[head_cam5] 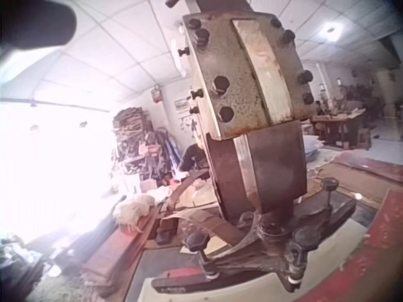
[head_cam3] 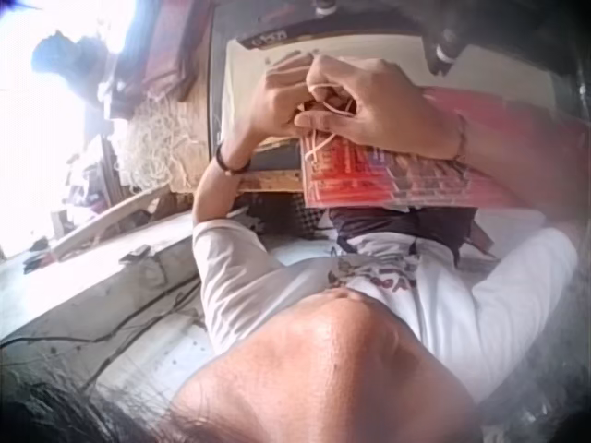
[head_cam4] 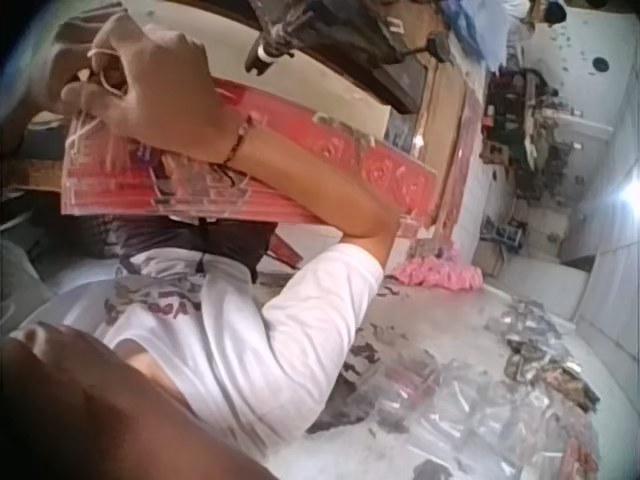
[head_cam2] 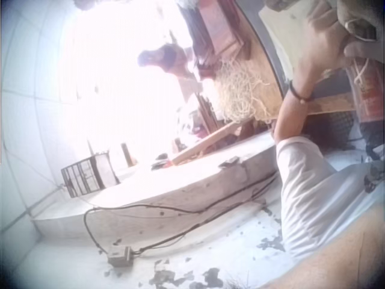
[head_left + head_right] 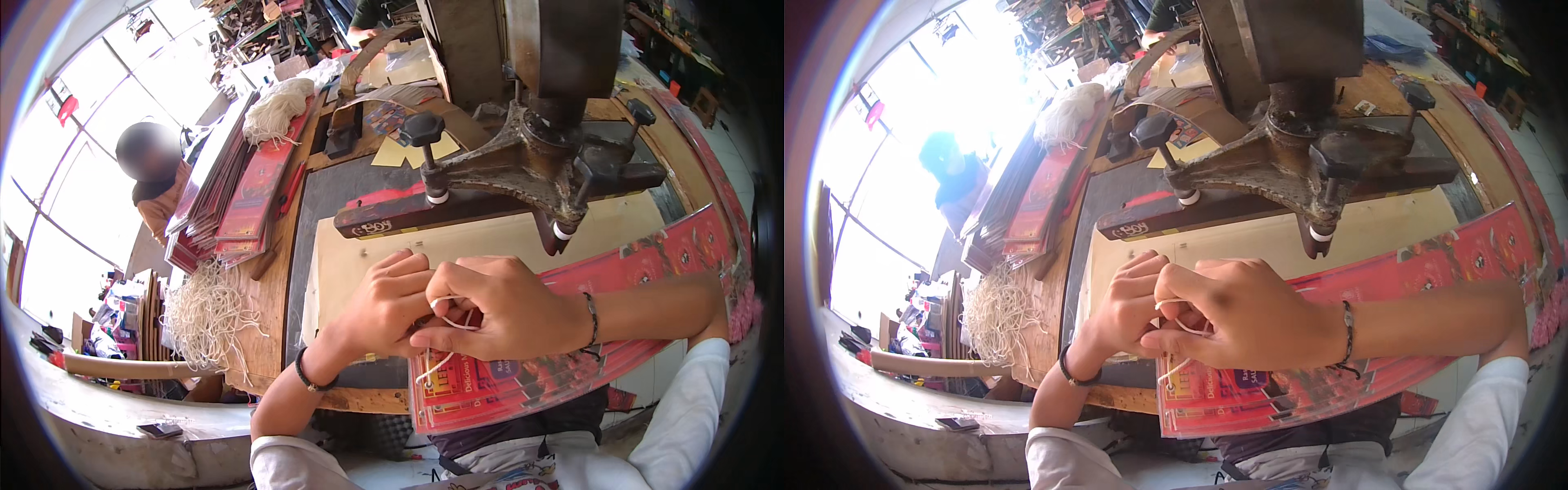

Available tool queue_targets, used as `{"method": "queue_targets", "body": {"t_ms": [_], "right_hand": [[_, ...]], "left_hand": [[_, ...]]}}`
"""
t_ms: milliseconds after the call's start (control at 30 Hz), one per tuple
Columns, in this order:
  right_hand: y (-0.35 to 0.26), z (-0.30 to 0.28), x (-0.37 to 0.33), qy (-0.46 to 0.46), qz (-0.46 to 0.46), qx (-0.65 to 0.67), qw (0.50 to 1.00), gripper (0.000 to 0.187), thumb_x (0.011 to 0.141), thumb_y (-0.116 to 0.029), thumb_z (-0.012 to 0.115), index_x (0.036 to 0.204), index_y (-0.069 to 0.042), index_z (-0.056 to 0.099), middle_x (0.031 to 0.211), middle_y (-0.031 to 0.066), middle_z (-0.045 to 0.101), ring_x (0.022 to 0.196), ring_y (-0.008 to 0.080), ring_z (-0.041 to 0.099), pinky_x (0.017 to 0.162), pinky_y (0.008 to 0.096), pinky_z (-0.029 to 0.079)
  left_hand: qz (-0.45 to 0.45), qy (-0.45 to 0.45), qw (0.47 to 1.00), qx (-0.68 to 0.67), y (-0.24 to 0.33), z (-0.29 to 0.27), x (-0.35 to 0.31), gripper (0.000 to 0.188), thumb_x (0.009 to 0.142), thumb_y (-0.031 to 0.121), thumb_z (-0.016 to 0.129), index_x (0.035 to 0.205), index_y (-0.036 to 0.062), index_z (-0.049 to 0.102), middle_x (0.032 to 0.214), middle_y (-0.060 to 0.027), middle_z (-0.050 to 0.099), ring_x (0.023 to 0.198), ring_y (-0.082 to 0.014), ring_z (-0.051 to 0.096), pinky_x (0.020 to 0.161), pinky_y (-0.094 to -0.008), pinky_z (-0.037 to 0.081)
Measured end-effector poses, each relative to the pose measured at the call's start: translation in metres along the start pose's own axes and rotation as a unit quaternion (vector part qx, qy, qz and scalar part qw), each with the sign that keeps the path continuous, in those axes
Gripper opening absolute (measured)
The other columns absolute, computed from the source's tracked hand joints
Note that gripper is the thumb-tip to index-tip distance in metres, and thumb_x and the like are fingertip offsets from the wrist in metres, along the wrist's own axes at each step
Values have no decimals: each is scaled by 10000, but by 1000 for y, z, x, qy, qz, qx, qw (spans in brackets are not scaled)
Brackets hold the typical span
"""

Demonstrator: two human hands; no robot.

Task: The person threads a white string through a pre-punched hole in a stack of red plastic packages, loops it, and ties a knot by hand.

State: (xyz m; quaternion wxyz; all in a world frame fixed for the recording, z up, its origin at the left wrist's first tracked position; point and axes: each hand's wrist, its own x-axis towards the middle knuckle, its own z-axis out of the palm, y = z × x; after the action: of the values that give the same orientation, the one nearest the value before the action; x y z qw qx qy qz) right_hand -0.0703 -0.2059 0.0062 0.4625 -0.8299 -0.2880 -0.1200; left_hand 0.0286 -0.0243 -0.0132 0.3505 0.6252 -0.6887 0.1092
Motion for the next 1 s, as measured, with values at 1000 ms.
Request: {"method": "queue_targets", "body": {"t_ms": [1000], "right_hand": [[5, 10, 2, -21, -74, -40, 996, 212, 892, -184, 701, 972, -74, 539, 682, 65, 577, 593, 261, 567, 571, 375, 420]], "left_hand": [[-22, 56, 997, 53, 4, 1, -16, 315, 800, 260, 719, 627, 102, 509, 553, -6, 440, 479, -187, 471, 467, -317, 371]]}}
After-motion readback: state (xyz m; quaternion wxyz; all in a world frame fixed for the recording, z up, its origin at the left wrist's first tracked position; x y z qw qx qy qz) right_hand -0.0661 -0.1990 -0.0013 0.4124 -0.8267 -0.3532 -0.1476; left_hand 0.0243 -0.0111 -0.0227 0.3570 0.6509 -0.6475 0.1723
